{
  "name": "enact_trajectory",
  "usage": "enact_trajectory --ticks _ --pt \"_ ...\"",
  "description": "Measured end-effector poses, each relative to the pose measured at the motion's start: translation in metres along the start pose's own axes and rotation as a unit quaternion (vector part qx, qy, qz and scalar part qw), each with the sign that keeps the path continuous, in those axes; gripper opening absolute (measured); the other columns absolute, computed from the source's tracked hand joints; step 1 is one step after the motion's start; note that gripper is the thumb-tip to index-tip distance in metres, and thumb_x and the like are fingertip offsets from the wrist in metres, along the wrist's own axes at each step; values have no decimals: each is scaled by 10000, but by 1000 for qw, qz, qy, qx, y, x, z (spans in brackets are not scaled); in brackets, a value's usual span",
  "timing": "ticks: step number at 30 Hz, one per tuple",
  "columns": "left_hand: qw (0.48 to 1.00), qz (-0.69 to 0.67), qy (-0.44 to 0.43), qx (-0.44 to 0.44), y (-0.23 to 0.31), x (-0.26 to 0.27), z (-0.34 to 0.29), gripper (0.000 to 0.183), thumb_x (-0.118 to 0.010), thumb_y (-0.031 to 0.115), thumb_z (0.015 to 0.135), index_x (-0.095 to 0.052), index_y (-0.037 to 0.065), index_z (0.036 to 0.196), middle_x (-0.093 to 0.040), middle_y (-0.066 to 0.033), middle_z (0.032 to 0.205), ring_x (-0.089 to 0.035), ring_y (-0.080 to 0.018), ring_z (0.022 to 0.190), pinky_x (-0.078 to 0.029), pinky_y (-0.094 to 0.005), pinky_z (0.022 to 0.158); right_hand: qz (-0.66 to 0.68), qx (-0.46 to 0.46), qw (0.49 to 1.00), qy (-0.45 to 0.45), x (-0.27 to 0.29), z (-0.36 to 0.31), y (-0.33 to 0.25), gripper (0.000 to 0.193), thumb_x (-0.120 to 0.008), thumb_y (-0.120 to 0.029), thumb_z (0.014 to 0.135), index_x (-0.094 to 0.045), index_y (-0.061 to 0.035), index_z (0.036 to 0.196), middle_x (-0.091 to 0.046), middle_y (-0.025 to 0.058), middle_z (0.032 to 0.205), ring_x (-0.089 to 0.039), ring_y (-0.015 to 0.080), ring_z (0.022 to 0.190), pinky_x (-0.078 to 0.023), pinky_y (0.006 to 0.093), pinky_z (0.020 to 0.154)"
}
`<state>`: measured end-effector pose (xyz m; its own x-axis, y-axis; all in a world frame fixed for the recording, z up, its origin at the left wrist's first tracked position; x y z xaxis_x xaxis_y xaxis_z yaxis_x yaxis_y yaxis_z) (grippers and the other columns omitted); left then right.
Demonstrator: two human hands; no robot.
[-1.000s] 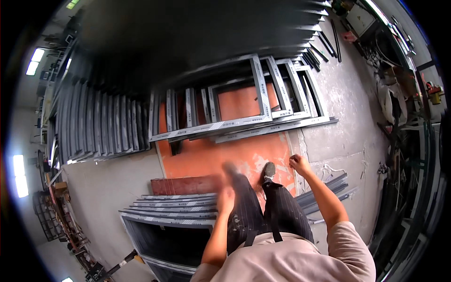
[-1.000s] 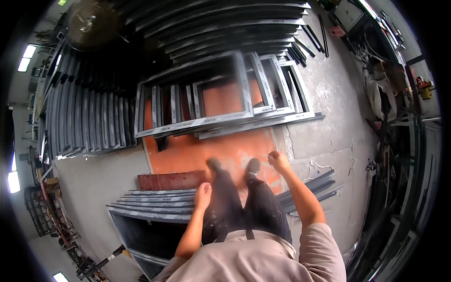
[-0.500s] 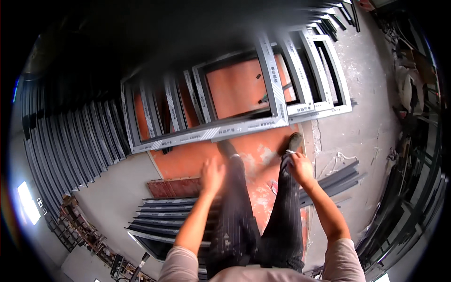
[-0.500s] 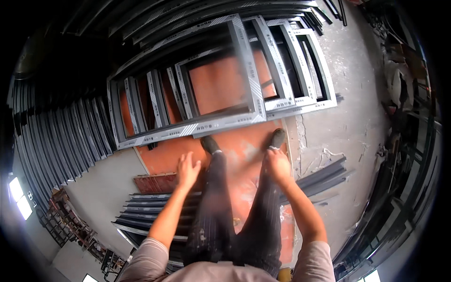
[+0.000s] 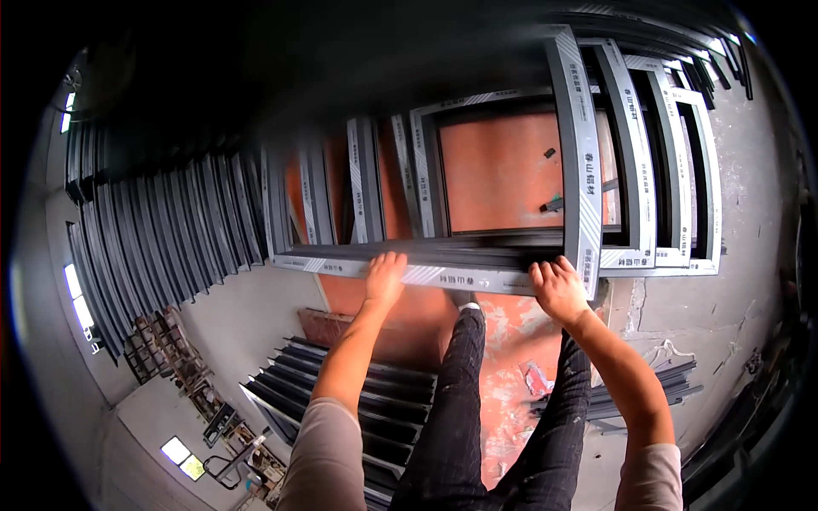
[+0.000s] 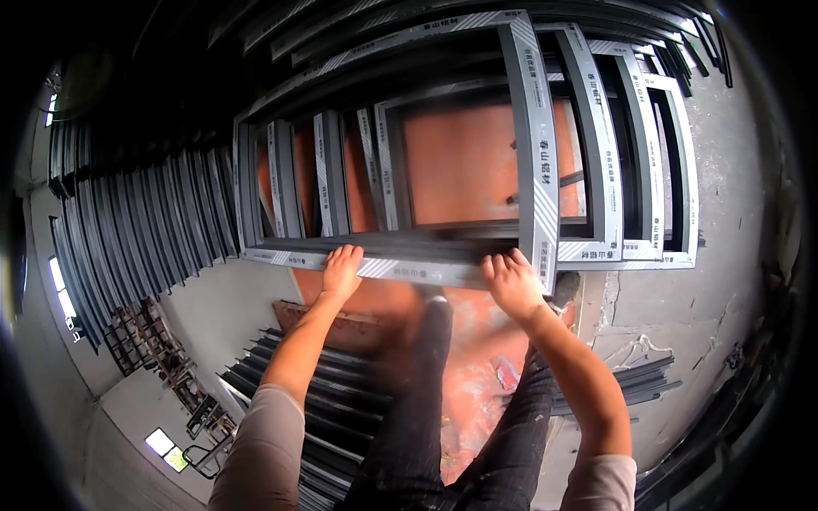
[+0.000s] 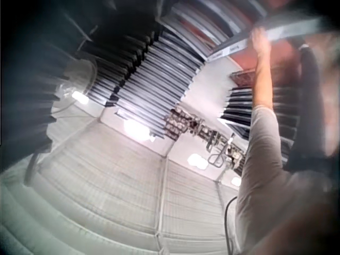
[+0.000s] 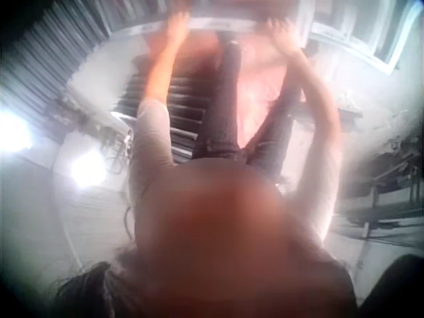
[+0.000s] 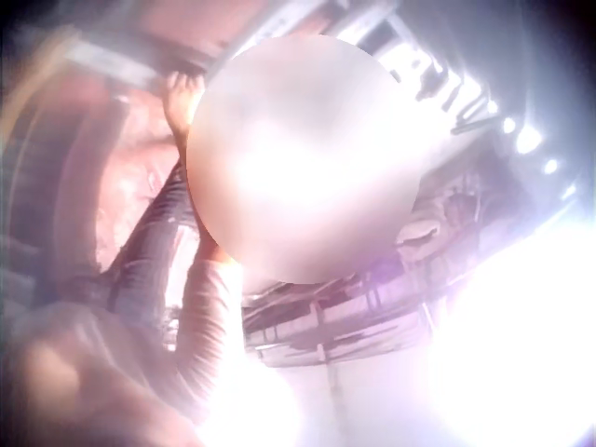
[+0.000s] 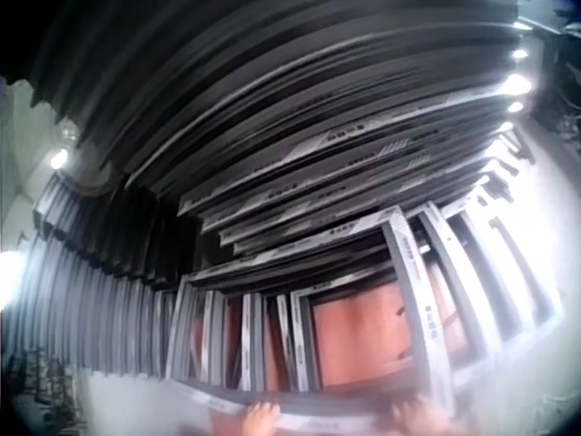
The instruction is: The person test-fits strips into window frames, cuts a strip using a miter saw, fits the strips into the window frames by hand, and stacks the window frames onto a pile.
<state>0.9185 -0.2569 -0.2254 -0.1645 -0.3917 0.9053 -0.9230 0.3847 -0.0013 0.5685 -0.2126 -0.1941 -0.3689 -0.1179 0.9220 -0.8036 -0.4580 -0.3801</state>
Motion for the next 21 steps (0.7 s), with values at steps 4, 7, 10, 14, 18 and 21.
enact_trajectory --ticks 4,7,10,14,18,21 --pt "1000 -15 -13 -10 15 15 -12 342 -688 3 599 -557 97 900 -560 -89 924 -555 -297 960 -439 -403 860 37 -19 999 -9 14 -10 -1 245 -541 -102 715 -562 -3 939 -560 73 768 -575 226 705 -444 343 798" --pt "999 -50 -2 -21 49 37 -21 317 -690 28 588 -558 104 867 -555 -84 886 -551 -298 923 -432 -406 826 48 -55 997 -24 27 -36 17 258 -541 -97 705 -563 -16 949 -565 83 759 -588 240 723 -452 355 838" --pt "996 -80 -10 -27 76 66 -24 313 -687 30 583 -561 99 861 -552 -84 877 -548 -301 922 -430 -405 812 40 -66 994 -74 55 -51 34 292 -588 -92 668 -562 -28 953 -584 88 780 -595 253 738 -455 372 851" --pt "993 -117 -10 -18 96 77 -31 264 -663 46 633 -578 93 878 -547 -85 881 -543 -306 929 -413 -410 828 25 -38 997 -67 69 -60 38 269 -578 -119 697 -559 -22 947 -601 86 810 -592 243 743 -449 349 823" --pt "992 -124 -32 11 98 68 -56 240 -647 71 692 -605 92 928 -556 -88 913 -541 -307 951 -396 -414 866 36 -31 995 -86 78 -73 29 272 -541 -129 717 -572 -4 956 -596 88 802 -592 228 744 -445 353 810" --pt "993 -119 -11 14 99 66 -63 260 -656 62 690 -614 90 946 -562 -83 927 -541 -304 954 -395 -409 880 64 -58 991 -106 78 -83 19 267 -561 -100 706 -589 -7 954 -634 110 861 -611 258 808 -451 388 873"
Point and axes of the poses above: each hand's wrist, its own z-axis towards the middle knuckle, its own x-axis out of the back of the hand, y = z × x, the point moved 5 cm from there along z, towards the middle knuckle
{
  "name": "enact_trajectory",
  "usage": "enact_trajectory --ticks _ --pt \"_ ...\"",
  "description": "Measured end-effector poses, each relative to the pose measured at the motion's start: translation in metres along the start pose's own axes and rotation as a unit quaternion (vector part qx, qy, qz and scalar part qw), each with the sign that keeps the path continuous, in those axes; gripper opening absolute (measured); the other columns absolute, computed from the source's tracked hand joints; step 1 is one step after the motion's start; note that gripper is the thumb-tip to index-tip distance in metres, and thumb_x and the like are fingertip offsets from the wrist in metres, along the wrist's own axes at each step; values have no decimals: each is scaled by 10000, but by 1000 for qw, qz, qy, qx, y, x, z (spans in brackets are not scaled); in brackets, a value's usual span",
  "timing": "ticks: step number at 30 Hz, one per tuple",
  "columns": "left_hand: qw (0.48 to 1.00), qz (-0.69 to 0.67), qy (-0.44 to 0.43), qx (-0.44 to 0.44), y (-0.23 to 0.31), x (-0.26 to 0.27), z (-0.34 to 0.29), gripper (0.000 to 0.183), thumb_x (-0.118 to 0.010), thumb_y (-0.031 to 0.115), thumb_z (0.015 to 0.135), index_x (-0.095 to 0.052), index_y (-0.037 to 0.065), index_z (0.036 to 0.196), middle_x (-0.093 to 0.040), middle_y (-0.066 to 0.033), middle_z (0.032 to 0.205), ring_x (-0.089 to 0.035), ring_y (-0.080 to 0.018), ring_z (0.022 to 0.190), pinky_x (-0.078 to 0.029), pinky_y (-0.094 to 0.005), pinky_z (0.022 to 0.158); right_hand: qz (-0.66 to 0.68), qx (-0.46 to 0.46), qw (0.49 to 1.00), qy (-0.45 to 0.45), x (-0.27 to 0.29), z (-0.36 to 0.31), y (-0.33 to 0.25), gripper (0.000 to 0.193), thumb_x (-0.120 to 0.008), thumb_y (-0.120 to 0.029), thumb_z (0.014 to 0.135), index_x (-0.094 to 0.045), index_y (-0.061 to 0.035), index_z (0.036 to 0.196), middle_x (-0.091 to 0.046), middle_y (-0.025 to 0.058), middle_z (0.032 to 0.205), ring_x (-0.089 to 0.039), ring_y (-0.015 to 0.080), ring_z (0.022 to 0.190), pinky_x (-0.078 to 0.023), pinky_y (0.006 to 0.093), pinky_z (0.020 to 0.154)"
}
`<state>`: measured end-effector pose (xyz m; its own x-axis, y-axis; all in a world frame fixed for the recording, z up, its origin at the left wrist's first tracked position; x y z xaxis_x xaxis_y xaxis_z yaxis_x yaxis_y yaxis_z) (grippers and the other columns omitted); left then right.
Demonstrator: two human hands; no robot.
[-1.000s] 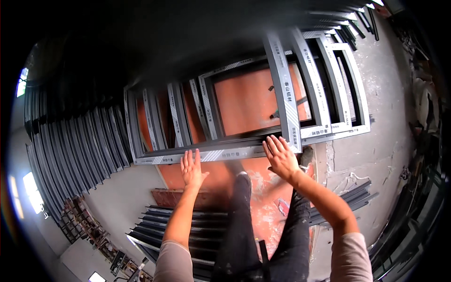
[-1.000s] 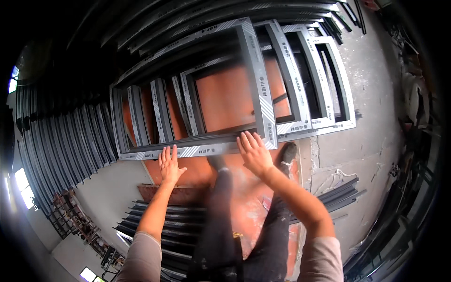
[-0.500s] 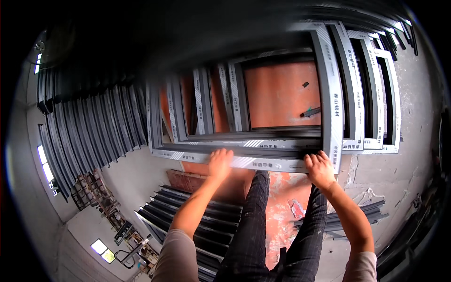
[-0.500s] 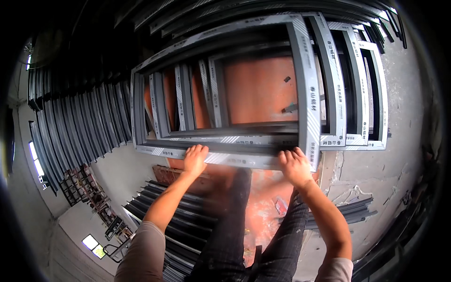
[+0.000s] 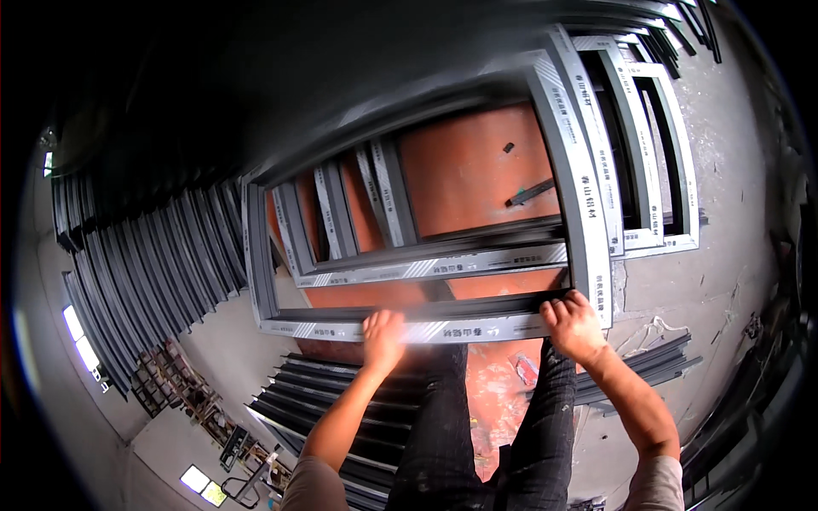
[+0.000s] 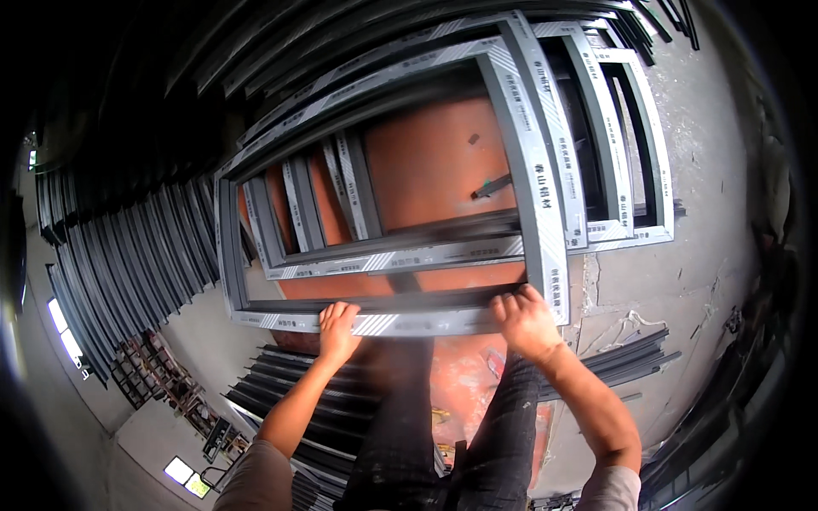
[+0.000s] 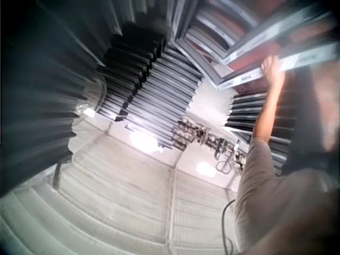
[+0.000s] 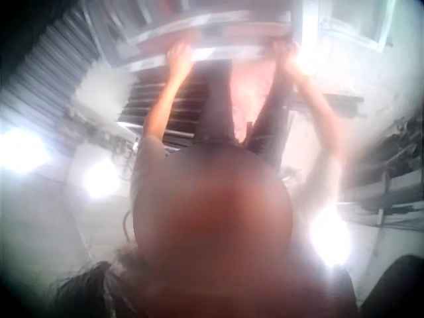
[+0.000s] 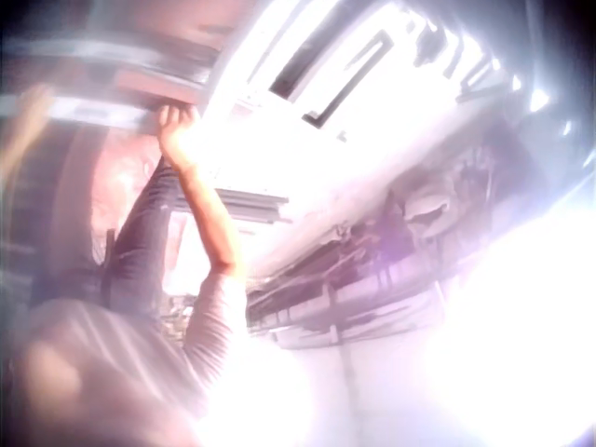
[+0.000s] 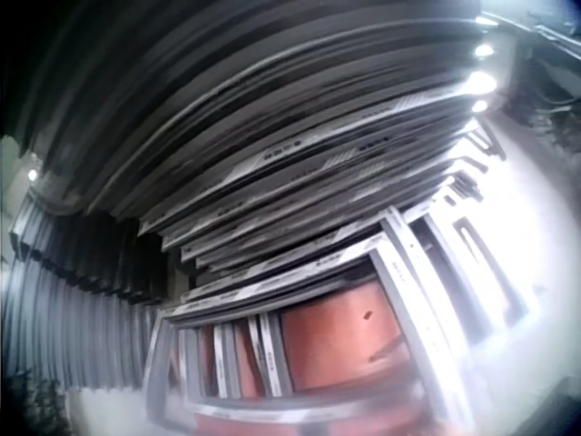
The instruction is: The person test-fits strips into window frames, cuts a strip using a miter saw, fits the strips into the window frames by hand, and stacks the window frames onto a pile.
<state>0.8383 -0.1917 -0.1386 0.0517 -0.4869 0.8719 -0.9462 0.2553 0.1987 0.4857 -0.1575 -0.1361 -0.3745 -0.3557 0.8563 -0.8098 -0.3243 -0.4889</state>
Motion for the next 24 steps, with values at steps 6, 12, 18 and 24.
enact_trajectory --ticks 6,12,18,24 --pt "999 -47 -9 3 12 17 -11 324 -689 37 654 -625 83 968 -567 -86 953 -540 -300 977 -385 -410 933 -7 23 999 38 44 -10 -15 293 -561 -104 723 -601 7 991 -628 99 868 -624 225 810 -465 386 927" --pt "996 -77 32 -16 100 -4 19 387 -685 -3 605 -625 90 976 -575 -78 973 -536 -297 1000 -373 -414 938 -67 -22 996 55 75 -46 59 254 -582 -83 688 -581 -5 929 -656 129 887 -637 268 809 -495 382 873" --pt "987 -138 50 -57 189 -15 69 399 -621 -47 615 -608 76 994 -570 -106 973 -526 -314 981 -362 -419 939 -119 -75 989 41 112 -93 123 257 -580 -48 687 -565 -2 939 -642 121 909 -629 291 833 -481 408 889" --pt "992 -106 54 -49 254 -32 72 319 -638 56 696 -593 94 1010 -554 -84 959 -519 -290 948 -364 -429 893 -138 -90 985 48 116 -133 170 271 -569 -43 728 -566 -5 996 -641 123 977 -619 288 944 -445 424 975"
Point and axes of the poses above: each hand's wrist, its own z-axis towards the middle knuckle, its own x-axis out of the back of the hand, y = z × x, the point moved 5 cm from there along z, towards the middle knuckle
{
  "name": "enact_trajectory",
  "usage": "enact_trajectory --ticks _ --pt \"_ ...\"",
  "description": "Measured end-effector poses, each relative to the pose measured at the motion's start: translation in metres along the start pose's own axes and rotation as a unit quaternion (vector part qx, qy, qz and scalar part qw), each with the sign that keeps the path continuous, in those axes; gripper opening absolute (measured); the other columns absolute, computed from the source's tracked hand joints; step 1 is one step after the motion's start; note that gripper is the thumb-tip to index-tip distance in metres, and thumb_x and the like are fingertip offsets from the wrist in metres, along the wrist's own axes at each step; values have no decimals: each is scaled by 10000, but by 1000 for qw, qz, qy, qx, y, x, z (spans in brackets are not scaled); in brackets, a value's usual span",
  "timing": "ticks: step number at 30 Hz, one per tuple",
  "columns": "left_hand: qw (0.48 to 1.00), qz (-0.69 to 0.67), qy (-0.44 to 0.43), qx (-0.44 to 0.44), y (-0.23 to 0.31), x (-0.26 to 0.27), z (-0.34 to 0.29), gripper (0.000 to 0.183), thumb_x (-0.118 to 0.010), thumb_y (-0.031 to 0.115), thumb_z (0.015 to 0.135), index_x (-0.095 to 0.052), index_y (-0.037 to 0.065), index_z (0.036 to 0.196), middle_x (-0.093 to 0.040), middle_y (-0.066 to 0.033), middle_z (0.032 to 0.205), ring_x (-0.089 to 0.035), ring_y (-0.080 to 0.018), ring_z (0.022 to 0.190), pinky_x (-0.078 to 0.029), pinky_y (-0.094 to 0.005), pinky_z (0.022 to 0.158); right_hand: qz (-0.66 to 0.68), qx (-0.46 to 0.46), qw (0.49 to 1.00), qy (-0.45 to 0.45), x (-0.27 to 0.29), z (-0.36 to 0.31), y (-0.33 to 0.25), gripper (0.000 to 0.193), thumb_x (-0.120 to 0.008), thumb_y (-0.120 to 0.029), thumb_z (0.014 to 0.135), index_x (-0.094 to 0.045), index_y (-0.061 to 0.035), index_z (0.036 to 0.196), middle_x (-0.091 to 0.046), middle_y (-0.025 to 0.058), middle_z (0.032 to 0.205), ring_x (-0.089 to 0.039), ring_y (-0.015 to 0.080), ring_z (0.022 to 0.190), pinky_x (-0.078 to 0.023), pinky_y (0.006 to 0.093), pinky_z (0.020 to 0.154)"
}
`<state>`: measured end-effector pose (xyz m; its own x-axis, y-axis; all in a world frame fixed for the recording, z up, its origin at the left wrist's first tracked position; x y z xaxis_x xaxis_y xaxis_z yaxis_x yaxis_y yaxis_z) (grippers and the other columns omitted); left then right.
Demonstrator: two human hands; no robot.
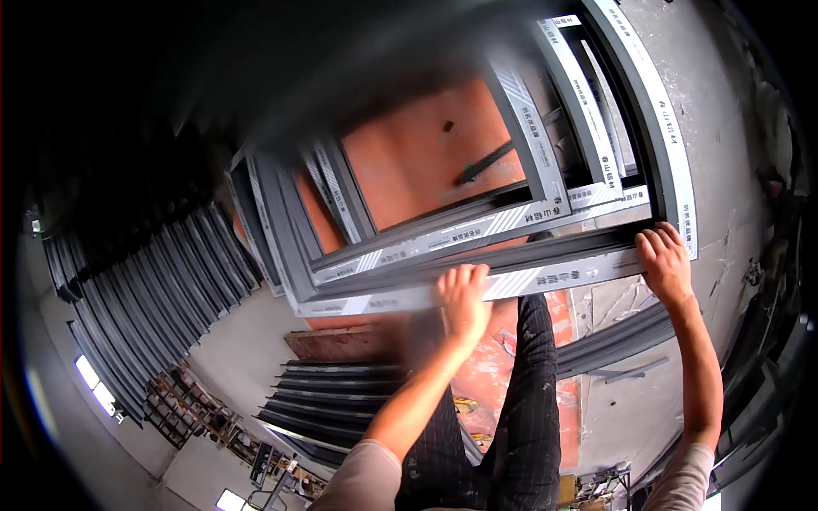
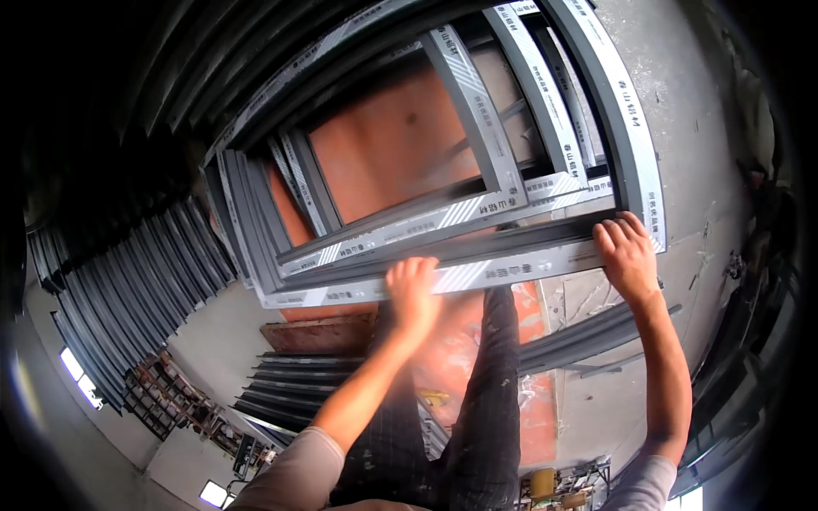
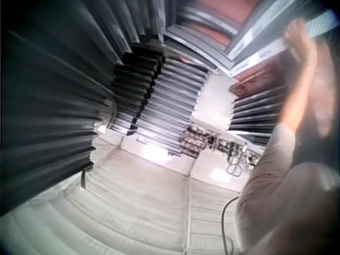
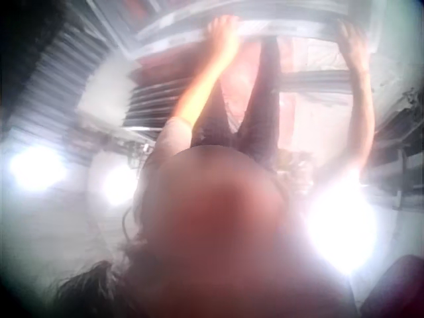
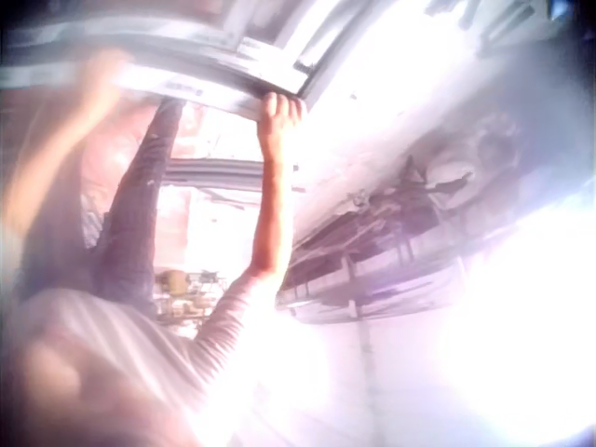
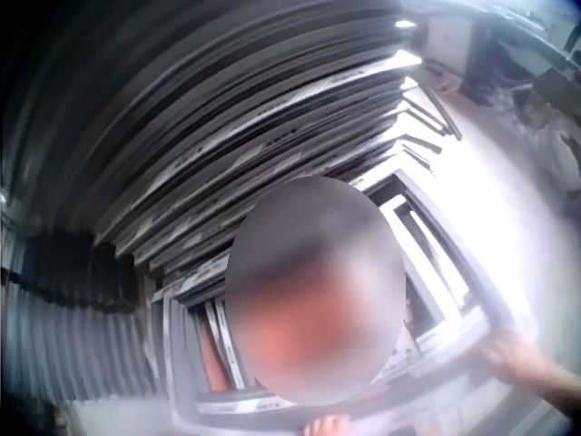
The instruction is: The person test-fits strips into window frames, cuts a strip using a miter saw, fits the strips into the window frames by hand, and stacks the window frames onto a pile.
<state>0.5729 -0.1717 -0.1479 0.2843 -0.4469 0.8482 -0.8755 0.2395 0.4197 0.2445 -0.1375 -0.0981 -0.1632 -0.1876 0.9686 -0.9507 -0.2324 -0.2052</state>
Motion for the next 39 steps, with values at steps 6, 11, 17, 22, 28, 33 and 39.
enact_trajectory --ticks 6,11,17,22,28,33,39 --pt "999 25 39 7 34 -70 2 187 -586 90 772 -594 129 956 -538 -43 897 -524 -257 919 -376 -410 880 -48 -40 997 -36 -70 -40 54 282 -559 -65 781 -554 -10 1057 -626 137 1060 -592 307 1039 -408 425 1027" --pt "999 52 -12 -1 23 -86 10 478 -753 104 614 -598 109 1066 -567 -75 1058 -527 -279 1030 -356 -466 945 -40 -56 998 -14 -99 -31 62 326 -552 -87 777 -551 -11 1094 -615 132 1101 -576 303 1081 -398 420 1042" --pt "996 74 38 13 12 -87 26 530 -762 92 621 -584 72 1119 -576 -101 1062 -534 -291 1042 -373 -446 959 -35 -50 997 52 -120 8 67 283 -533 -100 788 -551 -25 1060 -605 114 1073 -564 263 1080 -384 400 1046" --pt "995 94 28 -32 9 -94 25 623 -780 106 615 -550 75 1193 -559 -104 1083 -521 -302 1058 -369 -451 964 -44 -48 997 51 -124 8 67 277 -539 -100 797 -548 -29 1064 -604 115 1072 -568 258 1075 -383 399 1052" --pt "992 125 24 -27 -10 -92 21 651 -782 97 617 -540 90 1221 -568 -87 1103 -522 -297 1069 -371 -447 971 -44 -89 993 68 -128 10 60 265 -540 -99 798 -559 -38 1055 -608 98 1073 -568 250 1080 -380 389 1061" --pt "994 103 -1 -33 -16 -87 10 514 -731 69 654 -569 77 1141 -564 -89 1061 -530 -301 1030 -382 -436 938 -32 -105 992 67 -108 -2 49 239 -552 -104 795 -578 -37 1023 -614 94 1042 -578 248 1058 -396 388 1041" --pt "998 54 -28 -31 -24 -33 -8 431 -678 23 658 -585 61 1077 -560 -100 1009 -533 -319 990 -387 -427 901 -9 -114 992 47 -38 0 11 259 -575 -61 742 -593 -48 1000 -629 81 1017 -592 245 1040 -410 394 1030"
Point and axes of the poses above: each hand's wrist, its own z-axis towards the middle knuckle, its own x-axis out of the back of the hand, y = z × x, the point moved 5 cm from there along z, towards the middle knuckle
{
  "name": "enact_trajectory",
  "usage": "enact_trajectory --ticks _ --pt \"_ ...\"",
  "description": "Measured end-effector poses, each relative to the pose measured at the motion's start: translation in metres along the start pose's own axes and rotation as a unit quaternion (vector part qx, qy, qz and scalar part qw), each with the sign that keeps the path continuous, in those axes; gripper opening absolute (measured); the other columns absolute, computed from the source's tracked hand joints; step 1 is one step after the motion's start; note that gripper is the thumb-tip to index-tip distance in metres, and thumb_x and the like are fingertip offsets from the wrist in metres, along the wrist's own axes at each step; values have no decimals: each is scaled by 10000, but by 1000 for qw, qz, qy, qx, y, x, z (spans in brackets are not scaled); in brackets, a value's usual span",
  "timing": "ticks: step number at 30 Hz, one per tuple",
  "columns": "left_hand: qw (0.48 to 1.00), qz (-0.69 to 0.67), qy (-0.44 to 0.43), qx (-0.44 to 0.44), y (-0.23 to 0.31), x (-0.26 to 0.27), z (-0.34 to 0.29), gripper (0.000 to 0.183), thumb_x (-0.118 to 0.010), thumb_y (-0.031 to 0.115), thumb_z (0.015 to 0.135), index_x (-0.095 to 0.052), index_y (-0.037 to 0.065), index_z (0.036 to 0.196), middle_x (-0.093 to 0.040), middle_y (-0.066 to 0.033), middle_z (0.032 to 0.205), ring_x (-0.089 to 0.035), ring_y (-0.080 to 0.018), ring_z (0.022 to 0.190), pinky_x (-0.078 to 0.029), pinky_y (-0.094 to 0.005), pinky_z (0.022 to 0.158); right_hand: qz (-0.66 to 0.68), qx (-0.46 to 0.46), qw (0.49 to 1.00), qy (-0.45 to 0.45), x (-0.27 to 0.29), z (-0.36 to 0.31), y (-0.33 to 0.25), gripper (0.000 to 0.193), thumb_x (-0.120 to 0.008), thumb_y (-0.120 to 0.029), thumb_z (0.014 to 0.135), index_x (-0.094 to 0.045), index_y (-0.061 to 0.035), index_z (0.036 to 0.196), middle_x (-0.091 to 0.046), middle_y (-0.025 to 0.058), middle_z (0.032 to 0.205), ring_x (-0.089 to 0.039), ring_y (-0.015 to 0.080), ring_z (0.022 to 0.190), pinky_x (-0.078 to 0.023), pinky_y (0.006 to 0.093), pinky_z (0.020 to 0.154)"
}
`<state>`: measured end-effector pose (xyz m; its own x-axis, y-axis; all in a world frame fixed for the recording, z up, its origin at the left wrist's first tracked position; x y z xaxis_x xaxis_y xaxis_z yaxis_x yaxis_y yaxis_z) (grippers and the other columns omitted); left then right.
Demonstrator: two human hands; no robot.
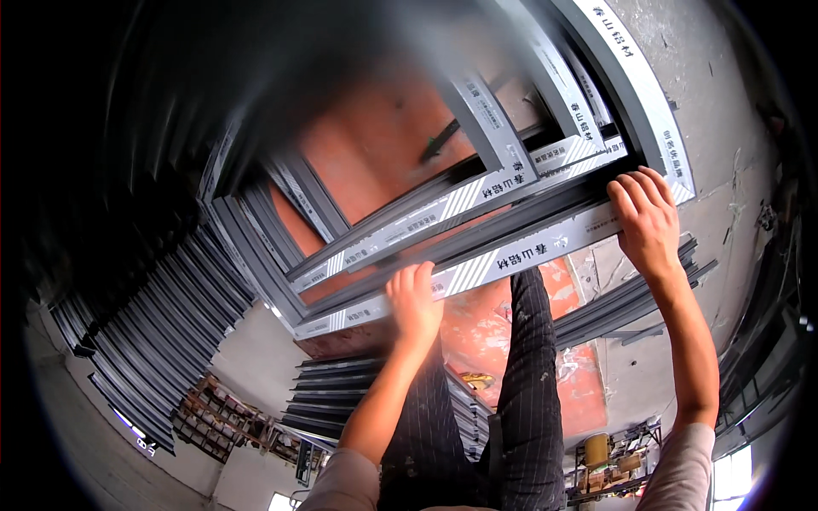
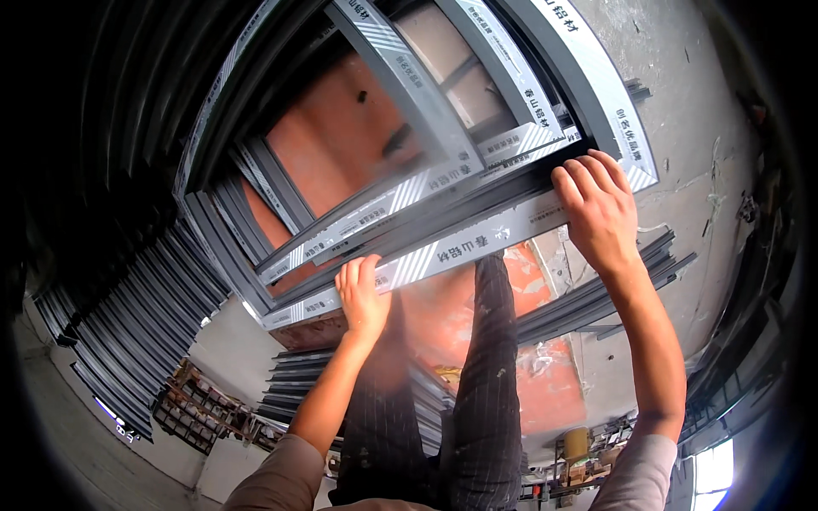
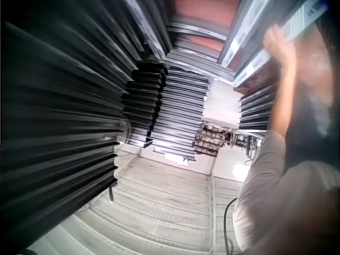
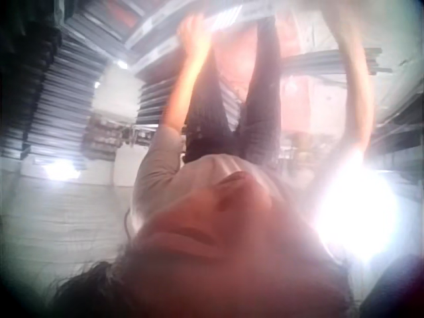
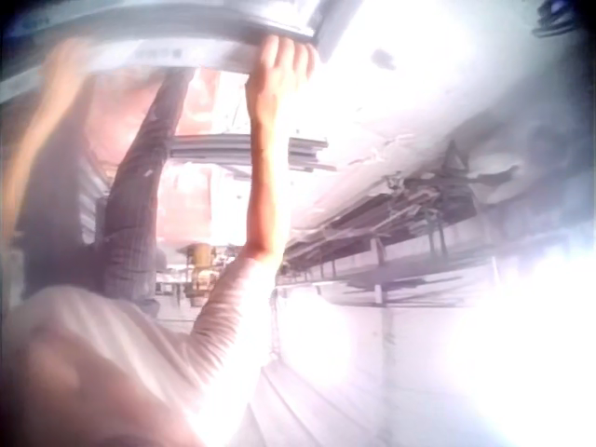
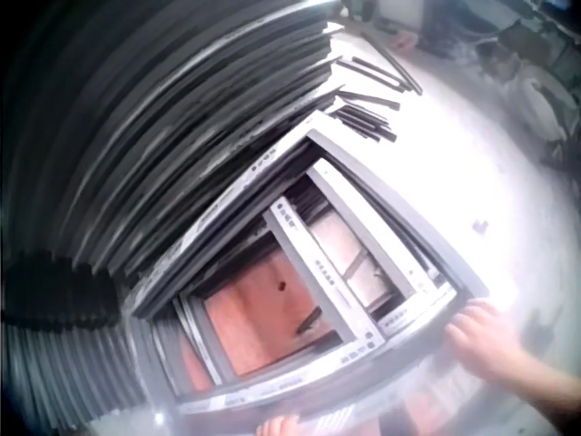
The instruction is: The person test-fits strips into window frames, cuts a strip using a miter saw, fits the strips into the window frames by hand, and stacks the window frames onto a pile.
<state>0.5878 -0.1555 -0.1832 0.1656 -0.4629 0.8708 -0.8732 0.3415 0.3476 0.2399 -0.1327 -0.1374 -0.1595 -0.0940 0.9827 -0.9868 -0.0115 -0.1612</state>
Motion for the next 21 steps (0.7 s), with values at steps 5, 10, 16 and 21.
enact_trajectory --ticks 5,10,16,21 --pt "1000 -4 -1 8 5 8 19 430 -658 15 653 -579 68 1072 -554 -103 996 -521 -311 995 -376 -424 869 -24 17 1000 9 4 24 5 255 -562 -54 755 -586 -47 1009 -631 87 1027 -582 261 1057 -401 389 1031" --pt "999 -17 25 13 13 -6 35 386 -646 48 677 -585 70 1058 -557 -94 990 -518 -306 983 -375 -420 862 -64 27 997 -18 -18 37 21 259 -550 -57 776 -572 -49 1034 -625 88 1035 -576 268 1055 -397 389 1033" --pt "999 0 -20 36 13 2 37 594 -748 161 675 -546 83 1228 -547 -106 1189 -492 -305 1154 -342 -448 986 -72 -42 995 50 -6 20 -2 404 -581 -27 779 -615 -121 1170 -550 88 1287 -514 261 1207 -396 388 1031" --pt "997 22 62 -51 33 22 -6 597 -745 195 743 -517 -3 1258 -502 -165 1285 -454 -344 1232 -339 -477 1029 131 -100 983 85 -55 -70 -33 259 -702 14 688 -606 -49 920 -624 96 1003 -594 297 965 -479 406 865"
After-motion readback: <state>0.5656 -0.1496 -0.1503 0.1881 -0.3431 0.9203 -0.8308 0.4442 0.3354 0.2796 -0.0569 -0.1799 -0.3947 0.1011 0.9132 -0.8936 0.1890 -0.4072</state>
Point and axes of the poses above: each hand's wrist, its own z-axis towards the middle knuckle, its own x-axis out of the back of the hand, y = z × x, the point moved 5 cm from there along z, towards the middle knuckle
